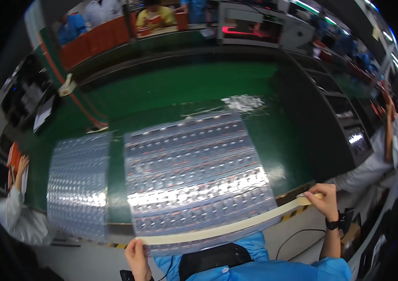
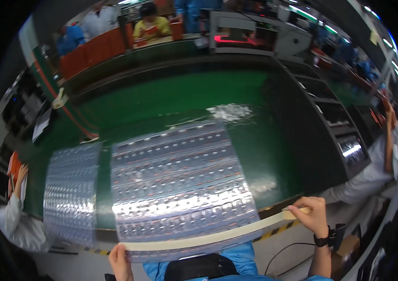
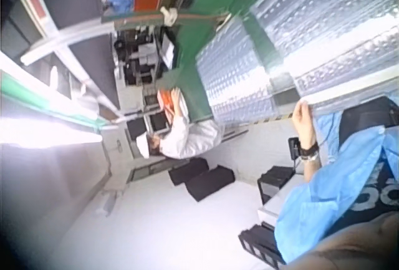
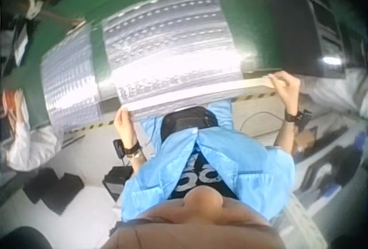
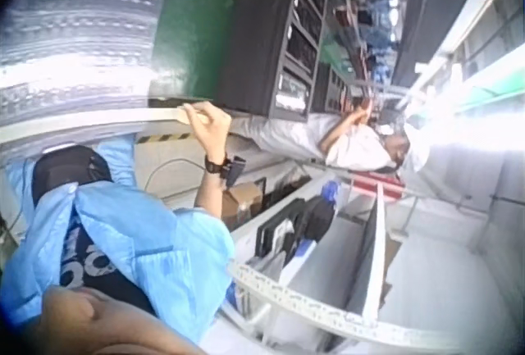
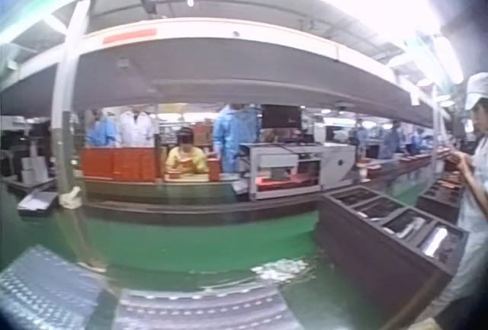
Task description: Applying adhesive tape to plastic trays of electronic components and labeling them.
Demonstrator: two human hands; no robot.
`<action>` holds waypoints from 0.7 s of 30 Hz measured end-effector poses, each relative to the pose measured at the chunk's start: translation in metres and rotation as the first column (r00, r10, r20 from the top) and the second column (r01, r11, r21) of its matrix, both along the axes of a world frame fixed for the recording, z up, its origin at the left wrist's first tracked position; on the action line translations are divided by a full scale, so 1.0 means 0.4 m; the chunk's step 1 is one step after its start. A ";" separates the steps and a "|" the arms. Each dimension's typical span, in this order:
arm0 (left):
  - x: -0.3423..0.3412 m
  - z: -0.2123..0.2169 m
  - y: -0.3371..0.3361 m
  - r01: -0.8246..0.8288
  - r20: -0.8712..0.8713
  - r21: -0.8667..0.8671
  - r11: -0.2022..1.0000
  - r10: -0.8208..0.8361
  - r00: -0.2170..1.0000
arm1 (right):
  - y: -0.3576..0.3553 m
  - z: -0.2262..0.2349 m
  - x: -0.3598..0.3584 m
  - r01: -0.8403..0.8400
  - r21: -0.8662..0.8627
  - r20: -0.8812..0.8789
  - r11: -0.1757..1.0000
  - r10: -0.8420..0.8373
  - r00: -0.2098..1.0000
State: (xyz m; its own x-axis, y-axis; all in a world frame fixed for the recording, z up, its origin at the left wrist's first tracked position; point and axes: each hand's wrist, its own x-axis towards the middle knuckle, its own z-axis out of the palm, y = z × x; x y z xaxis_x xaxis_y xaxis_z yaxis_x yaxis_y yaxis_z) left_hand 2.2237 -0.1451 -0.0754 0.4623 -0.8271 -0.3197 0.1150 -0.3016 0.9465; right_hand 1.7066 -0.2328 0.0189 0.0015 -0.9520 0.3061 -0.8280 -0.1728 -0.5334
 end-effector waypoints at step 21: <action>0.042 0.019 -0.015 -0.097 -0.058 -0.023 0.995 0.096 0.994 | 0.074 -0.234 -0.006 0.022 0.259 0.525 0.966 -0.160 0.836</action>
